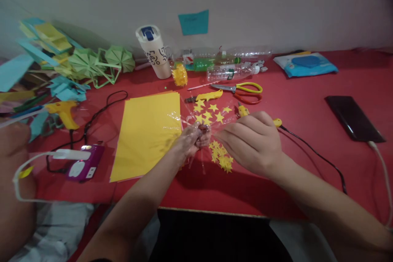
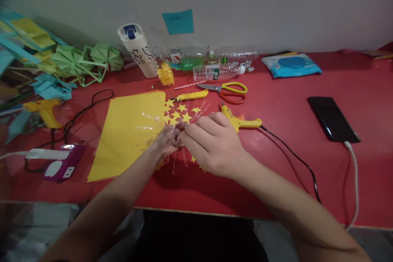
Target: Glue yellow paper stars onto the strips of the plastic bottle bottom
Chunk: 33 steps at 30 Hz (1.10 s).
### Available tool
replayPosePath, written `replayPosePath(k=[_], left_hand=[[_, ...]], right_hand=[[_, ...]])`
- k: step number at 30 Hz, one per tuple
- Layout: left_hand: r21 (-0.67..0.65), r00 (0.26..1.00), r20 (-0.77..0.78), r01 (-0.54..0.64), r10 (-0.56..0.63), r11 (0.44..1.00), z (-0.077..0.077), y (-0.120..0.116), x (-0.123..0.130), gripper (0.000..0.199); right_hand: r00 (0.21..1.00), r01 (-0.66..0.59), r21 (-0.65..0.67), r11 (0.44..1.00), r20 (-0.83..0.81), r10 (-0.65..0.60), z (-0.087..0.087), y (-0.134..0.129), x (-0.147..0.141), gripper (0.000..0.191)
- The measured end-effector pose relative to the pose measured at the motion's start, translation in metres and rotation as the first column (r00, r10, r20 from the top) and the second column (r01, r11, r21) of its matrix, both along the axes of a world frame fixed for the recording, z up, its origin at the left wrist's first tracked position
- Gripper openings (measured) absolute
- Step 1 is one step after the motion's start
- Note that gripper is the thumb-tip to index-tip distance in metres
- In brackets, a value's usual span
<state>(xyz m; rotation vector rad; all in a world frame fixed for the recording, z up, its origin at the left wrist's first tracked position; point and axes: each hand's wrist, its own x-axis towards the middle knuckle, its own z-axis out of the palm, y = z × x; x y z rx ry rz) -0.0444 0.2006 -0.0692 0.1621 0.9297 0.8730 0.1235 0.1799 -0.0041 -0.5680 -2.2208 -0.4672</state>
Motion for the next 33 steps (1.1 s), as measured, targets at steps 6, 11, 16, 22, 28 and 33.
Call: replayPosePath(k=[6, 11, 16, 22, 28, 33], left_hand=[[0.022, 1.0, 0.022, 0.021, -0.022, 1.0, -0.003, 0.002, -0.002, 0.034], [0.041, 0.999, 0.049, 0.003, -0.005, 0.999, -0.001, 0.005, -0.007, 0.035], [0.046, 0.997, 0.075, 0.025, -0.028, 0.999, 0.0, 0.004, -0.011, 0.038], [0.02, 0.995, 0.097, 0.028, -0.03, 0.999, 0.004, 0.003, -0.012, 0.04], [-0.002, 0.996, 0.085, 0.011, -0.011, 1.0, -0.003, 0.006, -0.009, 0.034], [-0.007, 0.997, 0.071, 0.012, -0.011, 1.0, 0.0, 0.006, -0.006, 0.035]], right_hand=[[0.999, 0.015, -0.109, 0.994, 0.04, -0.011, 0.002, -0.004, -0.001, 0.02], [0.999, -0.034, -0.214, 0.976, 0.018, 0.039, 0.002, -0.006, -0.003, 0.015], [0.994, -0.068, -0.24, 0.969, -0.101, 0.045, 0.013, -0.006, 0.003, 0.02], [0.992, -0.06, -0.326, 0.943, -0.125, 0.02, 0.017, -0.008, 0.002, 0.015], [0.99, -0.026, -0.392, 0.919, -0.136, -0.029, 0.0, -0.011, -0.007, 0.015], [0.978, -0.127, -0.487, 0.864, -0.209, 0.026, 0.0, -0.013, -0.01, 0.011]])
